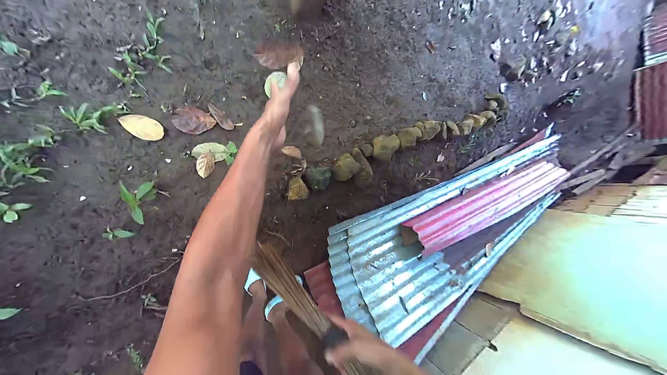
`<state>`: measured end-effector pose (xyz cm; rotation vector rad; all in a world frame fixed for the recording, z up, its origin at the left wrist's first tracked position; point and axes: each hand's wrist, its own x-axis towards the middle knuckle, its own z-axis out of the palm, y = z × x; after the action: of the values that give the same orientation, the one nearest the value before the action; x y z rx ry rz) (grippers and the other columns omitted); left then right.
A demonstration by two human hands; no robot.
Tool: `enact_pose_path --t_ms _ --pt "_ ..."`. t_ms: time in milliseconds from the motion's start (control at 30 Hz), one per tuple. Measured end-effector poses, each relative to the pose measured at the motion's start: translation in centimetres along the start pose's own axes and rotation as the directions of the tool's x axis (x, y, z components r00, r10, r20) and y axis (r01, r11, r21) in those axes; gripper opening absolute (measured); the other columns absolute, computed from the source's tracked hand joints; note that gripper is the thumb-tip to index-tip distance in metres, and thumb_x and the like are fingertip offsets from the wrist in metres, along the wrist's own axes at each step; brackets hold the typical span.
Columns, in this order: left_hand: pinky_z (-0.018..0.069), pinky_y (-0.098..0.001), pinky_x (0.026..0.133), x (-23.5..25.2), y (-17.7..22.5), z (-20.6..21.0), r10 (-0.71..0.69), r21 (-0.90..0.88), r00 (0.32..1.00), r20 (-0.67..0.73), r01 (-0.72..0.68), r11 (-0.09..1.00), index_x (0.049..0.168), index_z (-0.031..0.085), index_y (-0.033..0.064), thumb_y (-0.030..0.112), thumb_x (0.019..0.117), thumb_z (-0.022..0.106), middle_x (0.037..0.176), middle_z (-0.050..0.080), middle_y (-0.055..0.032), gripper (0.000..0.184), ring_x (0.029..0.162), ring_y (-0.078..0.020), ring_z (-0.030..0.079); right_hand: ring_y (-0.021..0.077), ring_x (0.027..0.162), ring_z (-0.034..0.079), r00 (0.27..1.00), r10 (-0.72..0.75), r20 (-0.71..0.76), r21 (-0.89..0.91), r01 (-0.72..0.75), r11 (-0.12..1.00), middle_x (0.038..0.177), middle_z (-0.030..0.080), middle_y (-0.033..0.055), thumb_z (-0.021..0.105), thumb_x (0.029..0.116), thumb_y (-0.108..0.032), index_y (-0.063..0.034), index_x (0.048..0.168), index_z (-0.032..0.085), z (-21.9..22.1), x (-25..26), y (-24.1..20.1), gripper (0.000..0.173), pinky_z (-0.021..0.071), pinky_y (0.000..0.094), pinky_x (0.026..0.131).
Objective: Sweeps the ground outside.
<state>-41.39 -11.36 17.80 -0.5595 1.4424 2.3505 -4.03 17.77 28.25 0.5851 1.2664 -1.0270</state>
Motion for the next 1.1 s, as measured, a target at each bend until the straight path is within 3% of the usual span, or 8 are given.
enact_pose_path --t_ms 233,400,633,733,833,933,1033,1100 --pt "0.0460 -0.0638 0.108 -13.8 -4.7 -10.2 0.081 -0.012 0.996 0.040 -0.081 0.997 0.164 0.015 0.0417 0.070 0.0944 0.053 0.165 0.036 -0.0007 0.084 0.146 -0.0322 0.043 0.0069 0.057 0.058 0.967 -0.026 -0.252 0.272 0.097 0.957 0.074 0.062 -0.0006 0.060 0.0976 -0.030 -0.0116 0.104 0.063 -15.3 11.9 -27.5 0.020 0.0515 0.0215 0.051" --pt "0.0539 -0.0576 0.101 -31.6 -17.4 -17.9 -0.259 -0.277 0.872 -0.416 0.149 0.949 0.163 0.024 0.0249 0.062 0.0963 0.056 0.151 0.052 -0.0129 0.083 0.132 -0.0365 0.057 0.0274 0.073 0.069 0.367 -0.413 -0.834 -0.296 0.335 0.895 0.110 0.067 0.0152 0.075 0.0780 -0.015 -0.0235 0.158 0.030 -25.1 4.7 -36.7 0.093 0.0612 0.0474 0.061" --pt "0.0566 -0.0552 0.098 -34.1 -10.8 -3.9 -0.243 -0.470 0.958 -0.153 0.146 0.870 0.164 0.016 0.0123 0.070 0.0825 0.071 0.146 0.055 -0.0188 0.114 0.125 -0.0371 0.062 0.0267 0.066 0.071 0.766 -0.510 -0.392 -0.287 0.424 0.859 0.109 0.069 0.0163 0.072 0.0905 -0.015 -0.0190 0.164 0.013 3.0 -1.9 -23.5 0.095 0.0648 0.0468 0.058" --pt "0.0632 -0.0545 0.082 -34.1 -7.2 -3.3 -0.379 -0.595 0.877 -0.297 0.140 0.791 0.156 0.026 0.0083 0.026 0.0904 0.071 0.122 0.067 -0.0241 0.081 0.099 -0.0379 0.072 0.0211 0.124 0.064 0.889 -0.444 0.111 -0.257 0.457 0.852 0.156 0.047 0.0142 0.072 0.0950 -0.031 -0.0085 0.164 0.018 10.7 -1.4 -16.7 0.091 0.0584 0.0445 0.100" --pt "0.0607 -0.0409 0.055 -37.9 -9.3 -10.4 -0.603 -0.631 0.583 -0.545 0.188 0.752 0.145 0.035 0.0140 0.016 0.1020 0.051 0.091 0.067 -0.0138 0.046 0.067 -0.0245 0.069 0.0286 0.120 0.062 0.894 -0.336 0.296 -0.419 0.438 0.795 0.151 0.045 0.0206 0.074 0.0942 -0.034 -0.0138 0.161 0.033 10.3 -1.2 -16.6 0.081 0.0575 0.0459 0.096" --pt "0.0598 -0.0347 0.054 -38.0 -13.2 -19.0 -0.605 -0.631 0.514 -0.608 0.150 0.761 0.126 0.046 0.0112 0.019 0.1035 0.046 0.081 0.068 -0.0104 0.024 0.063 -0.0199 0.069 0.0230 0.107 0.068 0.907 -0.365 0.210 -0.404 0.420 0.813 0.144 0.052 0.0141 0.076 0.0926 -0.029 -0.0160 0.155 0.046 5.3 0.2 -21.4 0.070 0.0629 0.0420 0.086" --pt "0.0566 -0.0295 0.054 -23.1 -11.7 -19.3 -0.573 -0.575 0.452 -0.683 0.151 0.804 0.100 0.060 0.0043 0.010 0.0957 0.054 0.074 0.067 -0.0060 0.009 0.061 -0.0135 0.065 0.0211 0.106 0.070 0.838 -0.542 0.064 -0.236 0.541 0.807 0.143 0.056 0.0103 0.074 0.0919 -0.023 -0.0115 0.151 0.049 0.5 2.7 -28.9 0.065 0.0645 0.0414 0.086" --pt "0.0565 -0.0383 0.061 -9.4 -9.5 -13.3 -0.639 -0.611 0.424 -0.642 0.220 0.761 0.118 0.053 0.0043 0.008 0.0923 0.062 0.087 0.062 -0.0093 0.028 0.071 -0.0186 0.062 0.0261 0.106 0.071 0.748 -0.663 -0.031 -0.152 0.652 0.743 0.142 0.057 0.0148 0.073 0.0929 -0.026 -0.0040 0.148 0.050 -2.0 2.6 -32.8 0.064 0.0651 0.0441 0.086"
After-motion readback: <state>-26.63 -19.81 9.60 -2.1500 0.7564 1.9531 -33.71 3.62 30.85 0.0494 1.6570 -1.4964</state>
